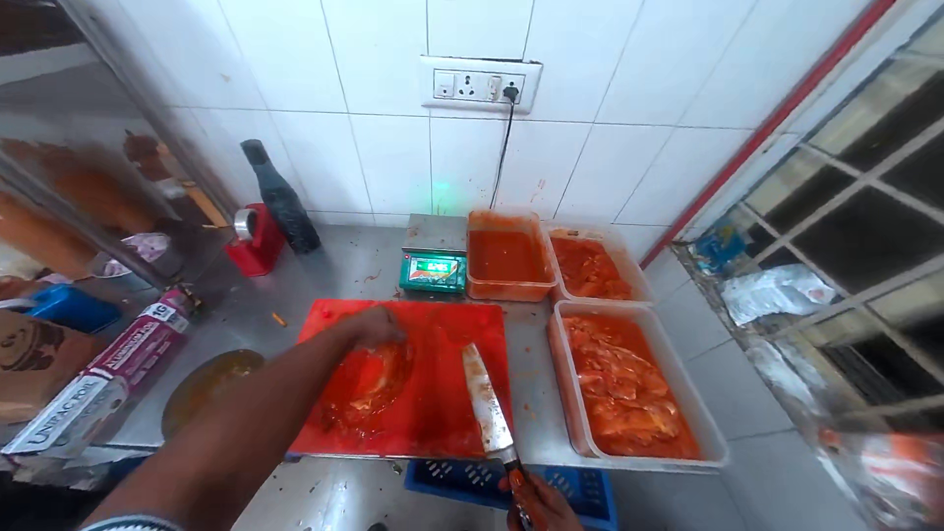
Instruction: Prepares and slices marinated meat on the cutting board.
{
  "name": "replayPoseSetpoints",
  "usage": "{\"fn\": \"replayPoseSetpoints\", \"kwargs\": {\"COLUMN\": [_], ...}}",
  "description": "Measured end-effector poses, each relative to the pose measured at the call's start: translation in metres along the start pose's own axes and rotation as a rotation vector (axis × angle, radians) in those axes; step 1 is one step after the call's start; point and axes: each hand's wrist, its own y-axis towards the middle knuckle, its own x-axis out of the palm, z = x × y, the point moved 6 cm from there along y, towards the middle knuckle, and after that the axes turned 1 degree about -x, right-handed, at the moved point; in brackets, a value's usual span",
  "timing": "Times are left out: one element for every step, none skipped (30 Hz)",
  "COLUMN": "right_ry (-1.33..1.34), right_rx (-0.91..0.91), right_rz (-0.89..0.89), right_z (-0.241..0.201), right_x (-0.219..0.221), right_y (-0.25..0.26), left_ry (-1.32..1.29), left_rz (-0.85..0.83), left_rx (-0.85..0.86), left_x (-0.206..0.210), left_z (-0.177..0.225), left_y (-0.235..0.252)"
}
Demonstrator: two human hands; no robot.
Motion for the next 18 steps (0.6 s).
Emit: {"fn": "replayPoseSetpoints", "kwargs": {"right_ry": [-0.005, -0.009, -0.016, -0.010, 0.008, 0.026, 0.045, 0.067, 0.094, 0.125, 0.155, 0.179, 0.192, 0.196, 0.197, 0.181, 0.142, 0.093], "right_rx": [-0.005, -0.013, -0.020, -0.021, -0.022, -0.023, -0.025, -0.023, -0.017, -0.012, -0.005, 0.005, 0.017, 0.029, 0.044, 0.058, 0.072, 0.083], "right_rz": [0.004, 0.009, 0.011, 0.018, 0.026, 0.027, 0.021, 0.007, -0.017, -0.043, -0.068, -0.087, -0.097, -0.100, -0.094, -0.075, -0.046, -0.012], "right_z": [-0.003, -0.005, -0.007, -0.008, -0.008, -0.008, -0.009, -0.011, -0.012, -0.013, -0.013, -0.015, -0.016, -0.016, -0.015, -0.013, -0.011, -0.010], "right_x": [-0.001, -0.002, -0.003, -0.004, -0.004, -0.003, -0.002, 0.000, 0.003, 0.005, 0.007, 0.008, 0.008, 0.009, 0.009, 0.009, 0.008, 0.007], "right_y": [-0.001, 0.000, 0.001, 0.002, 0.004, 0.006, 0.009, 0.013, 0.015, 0.018, 0.021, 0.025, 0.029, 0.033, 0.037, 0.040, 0.043, 0.046], "left_ry": [-0.090, -0.183, -0.270, -0.354, -0.434, -0.498, -0.542, -0.567, -0.588, -0.616, -0.651, -0.697, -0.743, -0.760, -0.713, -0.601, -0.425, -0.192], "left_rz": [0.041, 0.075, 0.112, 0.159, 0.213, 0.266, 0.313, 0.346, 0.367, 0.381, 0.383, 0.371, 0.347, 0.304, 0.240, 0.177, 0.143, 0.158], "left_rx": [-0.007, -0.006, -0.006, -0.016, -0.029, -0.042, -0.052, -0.057, -0.064, -0.084, -0.115, -0.140, -0.155, -0.158, -0.156, -0.149, -0.116, -0.048], "left_x": [-0.008, -0.017, -0.025, -0.033, -0.038, -0.039, -0.036, -0.029, -0.016, 0.003, 0.025, 0.047, 0.066, 0.080, 0.089, 0.093, 0.092, 0.086], "left_z": [0.005, 0.009, 0.011, 0.011, 0.008, 0.001, -0.010, -0.025, -0.043, -0.060, -0.073, -0.081, -0.088, -0.090, -0.088, -0.083, -0.076, -0.067], "left_y": [-0.005, -0.009, -0.014, -0.020, -0.026, -0.029, -0.031, -0.031, -0.032, -0.033, -0.036, -0.041, -0.046, -0.051, -0.057, -0.064, -0.069, -0.073]}}
